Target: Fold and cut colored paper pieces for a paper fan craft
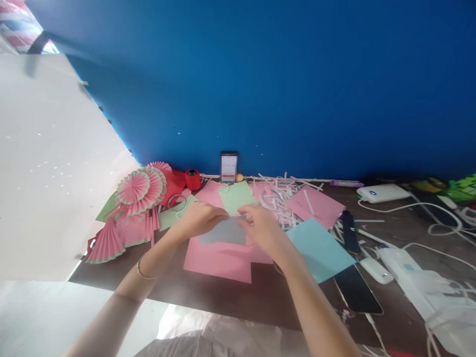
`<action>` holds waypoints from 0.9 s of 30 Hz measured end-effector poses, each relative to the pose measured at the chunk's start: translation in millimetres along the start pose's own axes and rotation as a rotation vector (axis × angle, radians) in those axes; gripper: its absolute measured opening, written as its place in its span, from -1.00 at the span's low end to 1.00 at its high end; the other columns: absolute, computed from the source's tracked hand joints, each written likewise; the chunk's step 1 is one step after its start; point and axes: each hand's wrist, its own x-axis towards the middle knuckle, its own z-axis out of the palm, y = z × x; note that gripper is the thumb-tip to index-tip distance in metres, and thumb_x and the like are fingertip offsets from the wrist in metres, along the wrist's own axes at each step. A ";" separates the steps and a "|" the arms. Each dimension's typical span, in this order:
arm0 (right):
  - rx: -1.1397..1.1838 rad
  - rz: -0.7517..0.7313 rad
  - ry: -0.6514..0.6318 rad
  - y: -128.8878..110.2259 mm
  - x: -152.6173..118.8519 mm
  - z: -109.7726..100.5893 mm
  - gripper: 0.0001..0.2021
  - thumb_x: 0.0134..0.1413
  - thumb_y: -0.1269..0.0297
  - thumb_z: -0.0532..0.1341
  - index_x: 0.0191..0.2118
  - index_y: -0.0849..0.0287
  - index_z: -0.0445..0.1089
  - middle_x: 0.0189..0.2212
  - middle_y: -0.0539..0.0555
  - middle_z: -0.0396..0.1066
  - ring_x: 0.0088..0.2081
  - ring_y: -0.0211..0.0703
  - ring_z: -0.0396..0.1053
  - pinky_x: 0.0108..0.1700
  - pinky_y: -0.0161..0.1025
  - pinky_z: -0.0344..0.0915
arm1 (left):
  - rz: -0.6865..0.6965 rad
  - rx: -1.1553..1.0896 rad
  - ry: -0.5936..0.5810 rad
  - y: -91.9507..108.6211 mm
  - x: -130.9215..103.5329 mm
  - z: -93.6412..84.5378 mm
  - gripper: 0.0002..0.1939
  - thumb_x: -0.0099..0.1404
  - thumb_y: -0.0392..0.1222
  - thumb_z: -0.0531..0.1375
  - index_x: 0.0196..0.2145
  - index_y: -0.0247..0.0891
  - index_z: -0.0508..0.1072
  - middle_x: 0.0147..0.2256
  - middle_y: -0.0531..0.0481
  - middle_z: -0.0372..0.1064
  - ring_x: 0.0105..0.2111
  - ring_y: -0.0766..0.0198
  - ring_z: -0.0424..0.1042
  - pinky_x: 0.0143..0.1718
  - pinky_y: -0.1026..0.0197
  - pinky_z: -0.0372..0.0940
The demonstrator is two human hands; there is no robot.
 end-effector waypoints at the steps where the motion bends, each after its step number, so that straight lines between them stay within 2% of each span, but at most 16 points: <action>1: 0.006 0.006 -0.001 0.0 -0.5 -0.4 -0.78 0.03 0.22 0.14 -0.20 0.12 0.43 -0.21 0.11 0.45 -0.30 -0.08 0.45 -0.32 -0.20 0.36 | -0.005 -0.003 0.003 -0.1 -0.1 -0.1 -0.70 0.32 -0.15 -0.03 -0.27 -0.17 0.51 -0.44 -0.04 0.49 -0.46 0.29 0.42 -0.52 0.31 0.01; 6: 0.012 0.034 -0.006 -2.9 -2.9 -2.1 -0.76 0.04 0.15 0.14 -0.22 0.09 0.43 -0.28 0.08 0.47 -0.38 -0.11 0.44 -0.35 -0.19 0.35 | -0.010 -0.004 0.010 -0.3 -0.5 -0.8 -0.71 0.31 -0.17 -0.02 -0.28 -0.14 0.51 -0.44 -0.01 0.49 -0.48 0.30 0.40 -0.54 0.31 -0.03; 12: -0.036 -0.025 -0.013 -2.8 -2.6 -1.3 -0.75 0.06 0.07 0.11 -0.31 0.04 0.48 -0.37 0.05 0.50 -0.41 -0.10 0.40 -0.40 -0.19 0.30 | 0.027 -0.026 -0.001 -1.0 -3.0 -1.7 -0.70 0.32 -0.19 -0.03 -0.26 -0.18 0.51 -0.43 -0.03 0.49 -0.49 0.32 0.40 -0.53 0.31 0.02; 18: 0.071 -0.061 -0.066 1.1 -0.1 -0.4 -0.76 0.06 0.10 0.11 -0.33 0.05 0.48 -0.33 0.05 0.50 -0.35 -0.09 0.39 -0.34 -0.18 0.34 | 0.089 -0.258 -0.067 -14.1 -2.7 -4.2 -0.74 0.31 -0.20 0.02 -0.29 -0.24 0.51 -0.36 -0.01 0.51 -0.44 0.34 0.41 -0.45 0.34 0.13; 23: 0.217 -0.088 -0.138 3.5 3.7 3.3 -0.74 0.09 0.16 0.08 -0.15 0.07 0.41 -0.33 0.04 0.45 -0.38 -0.18 0.39 -0.31 -0.22 0.35 | 0.119 -0.455 -0.190 -25.8 1.6 -3.3 -0.72 0.30 -0.15 0.03 -0.32 -0.31 0.50 -0.41 -0.01 0.48 -0.47 0.37 0.37 -0.47 0.36 0.14; 27: 0.347 -0.019 -0.118 11.2 6.3 11.3 -0.67 0.12 0.14 0.04 -0.02 0.09 0.30 -0.29 0.07 0.44 -0.35 -0.17 0.41 -0.33 -0.23 0.36 | 0.096 -0.533 -0.202 -30.1 1.9 0.9 -0.69 0.30 -0.11 0.03 -0.34 -0.34 0.49 -0.43 0.00 0.45 -0.47 0.37 0.34 -0.48 0.37 0.14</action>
